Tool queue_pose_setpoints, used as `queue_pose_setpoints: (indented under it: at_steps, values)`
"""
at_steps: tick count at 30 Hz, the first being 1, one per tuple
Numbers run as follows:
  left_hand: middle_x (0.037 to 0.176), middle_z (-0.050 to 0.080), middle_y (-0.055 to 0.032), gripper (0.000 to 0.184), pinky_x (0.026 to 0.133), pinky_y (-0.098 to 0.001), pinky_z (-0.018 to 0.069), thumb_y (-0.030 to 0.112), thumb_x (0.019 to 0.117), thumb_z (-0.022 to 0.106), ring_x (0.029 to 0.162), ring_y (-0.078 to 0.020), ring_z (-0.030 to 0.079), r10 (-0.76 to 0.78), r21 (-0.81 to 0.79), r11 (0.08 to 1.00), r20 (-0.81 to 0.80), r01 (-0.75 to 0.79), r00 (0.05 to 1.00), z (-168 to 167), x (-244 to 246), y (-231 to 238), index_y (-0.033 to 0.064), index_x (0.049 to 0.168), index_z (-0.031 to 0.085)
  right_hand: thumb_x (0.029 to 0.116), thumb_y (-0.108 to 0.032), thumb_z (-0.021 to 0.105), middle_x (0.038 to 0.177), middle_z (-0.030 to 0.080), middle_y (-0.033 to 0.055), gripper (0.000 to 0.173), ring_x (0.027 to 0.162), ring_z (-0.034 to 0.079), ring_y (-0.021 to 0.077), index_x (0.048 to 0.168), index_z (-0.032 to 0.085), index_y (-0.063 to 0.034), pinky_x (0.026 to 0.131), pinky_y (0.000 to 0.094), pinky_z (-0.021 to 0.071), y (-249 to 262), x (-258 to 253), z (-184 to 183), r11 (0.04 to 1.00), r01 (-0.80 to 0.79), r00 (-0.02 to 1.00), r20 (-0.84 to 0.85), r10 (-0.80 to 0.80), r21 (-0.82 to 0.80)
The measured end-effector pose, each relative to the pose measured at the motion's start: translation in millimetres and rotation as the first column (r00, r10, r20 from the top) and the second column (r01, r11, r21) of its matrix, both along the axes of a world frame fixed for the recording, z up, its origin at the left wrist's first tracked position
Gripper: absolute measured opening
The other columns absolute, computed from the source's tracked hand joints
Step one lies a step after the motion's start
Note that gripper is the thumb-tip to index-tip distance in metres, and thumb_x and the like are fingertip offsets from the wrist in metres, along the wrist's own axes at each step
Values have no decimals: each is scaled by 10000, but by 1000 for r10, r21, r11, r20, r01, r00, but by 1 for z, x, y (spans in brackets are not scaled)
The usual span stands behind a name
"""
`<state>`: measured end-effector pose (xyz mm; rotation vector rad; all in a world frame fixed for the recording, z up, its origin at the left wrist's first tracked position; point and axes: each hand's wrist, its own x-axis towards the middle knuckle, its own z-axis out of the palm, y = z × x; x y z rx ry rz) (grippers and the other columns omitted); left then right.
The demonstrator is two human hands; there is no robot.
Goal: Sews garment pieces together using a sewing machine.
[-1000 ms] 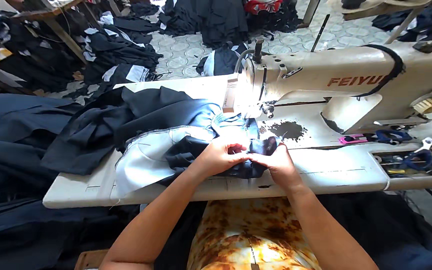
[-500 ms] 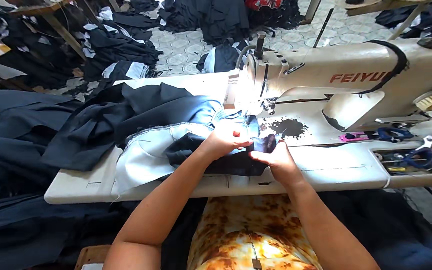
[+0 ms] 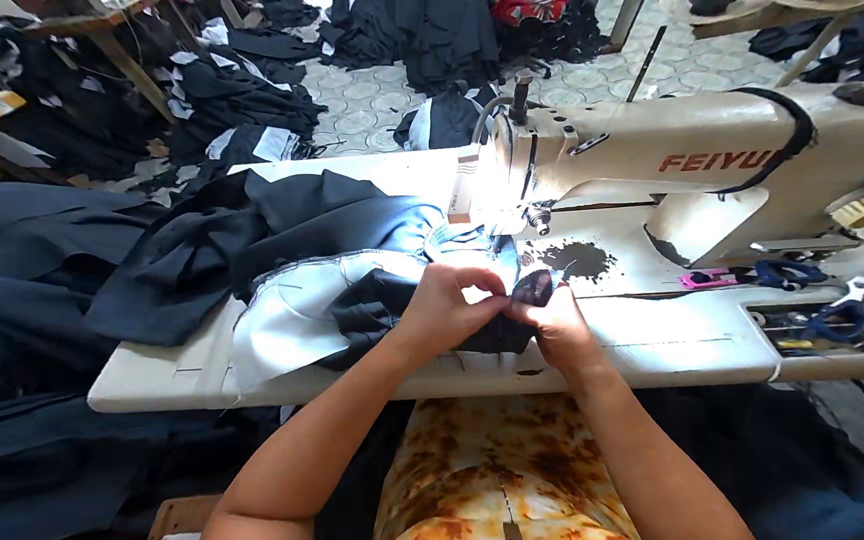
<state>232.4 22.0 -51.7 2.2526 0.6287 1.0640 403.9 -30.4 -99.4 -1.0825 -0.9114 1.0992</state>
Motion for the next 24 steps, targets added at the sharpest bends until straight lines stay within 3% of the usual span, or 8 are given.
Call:
queue_pose_setpoints:
  at_steps: [3, 8, 10, 13, 14, 17, 21, 24]
  values:
    - [1013, 750, -84, 16, 839, -285, 593, 73, 831, 778, 956, -125, 710, 46, 106, 993, -23, -43, 999, -11, -5, -13, 57, 829, 775, 728, 142, 698, 837, 718, -7, 362, 759, 694, 70, 1001, 640, -89, 712, 277, 612, -2, -2, 0, 997, 1, 999, -44, 3, 76]
    - [962, 750, -42, 107, 805, -226, 589, 126, 911, 708, 902, -57, 701, 72, 64, 995, 48, -75, 996, -26, -12, -19, 57, 884, 785, 707, 172, 670, 819, 695, -9, 391, 744, 681, 74, 977, 614, -105, 689, 275, 605, -5, -8, 3, 996, 18, 996, -85, -10, 93]
    - [879, 716, -25, 90, 740, -215, 569, 127, 911, 721, 810, -43, 670, 104, -23, 994, 49, -103, 993, -25, -12, -21, 41, 907, 744, 715, 181, 663, 818, 699, -4, 388, 742, 683, 79, 978, 617, -100, 694, 280, 607, -5, -11, 3, 994, 18, 993, -119, -5, 106]
    - [845, 679, -12, 242, 674, -227, 546, 170, 906, 774, 728, -48, 636, 113, -348, 928, -78, -133, 990, -14, -15, -22, 45, 1083, 664, 715, 182, 652, 828, 707, -8, 425, 750, 692, 75, 1028, 594, -99, 704, 281, 615, -6, -11, 4, 991, 10, 995, -102, 3, 130]
    - [797, 678, 3, 208, 644, -215, 529, 158, 898, 789, 681, -37, 620, 86, -453, 885, -76, -111, 993, -11, -16, -20, 55, 1048, 688, 709, 178, 662, 828, 703, -11, 427, 747, 690, 75, 1023, 590, -102, 701, 283, 616, -6, -11, 4, 990, 5, 997, -80, 6, 138]
    - [673, 659, 9, 115, 602, -193, 505, 57, 869, 794, 604, -19, 587, 42, -651, 759, 21, -18, 999, -9, -18, -15, 32, 791, 713, 688, 143, 716, 825, 680, -17, 419, 747, 677, 75, 996, 588, -110, 692, 284, 610, -7, -10, 4, 987, -11, 1000, 18, 8, 162]
    - [710, 703, -18, 87, 682, -210, 565, -31, 858, 762, 660, -41, 647, 24, -754, 651, 134, 86, 991, -4, -20, -15, 14, 790, 731, 679, 57, 794, 824, 664, -49, 433, 746, 664, 49, 997, 576, -141, 688, 265, 603, -6, 5, 1, 974, 13, 990, 132, -43, 226]
    - [712, 709, -22, 107, 667, -215, 560, -38, 865, 746, 658, -47, 649, 34, -781, 617, 154, 101, 987, -4, -23, -12, 25, 779, 734, 795, 30, 699, 813, 626, -121, 315, 728, 623, -12, 977, 568, -192, 685, 213, 573, -9, 21, -3, 963, 111, 981, 130, -146, 244]
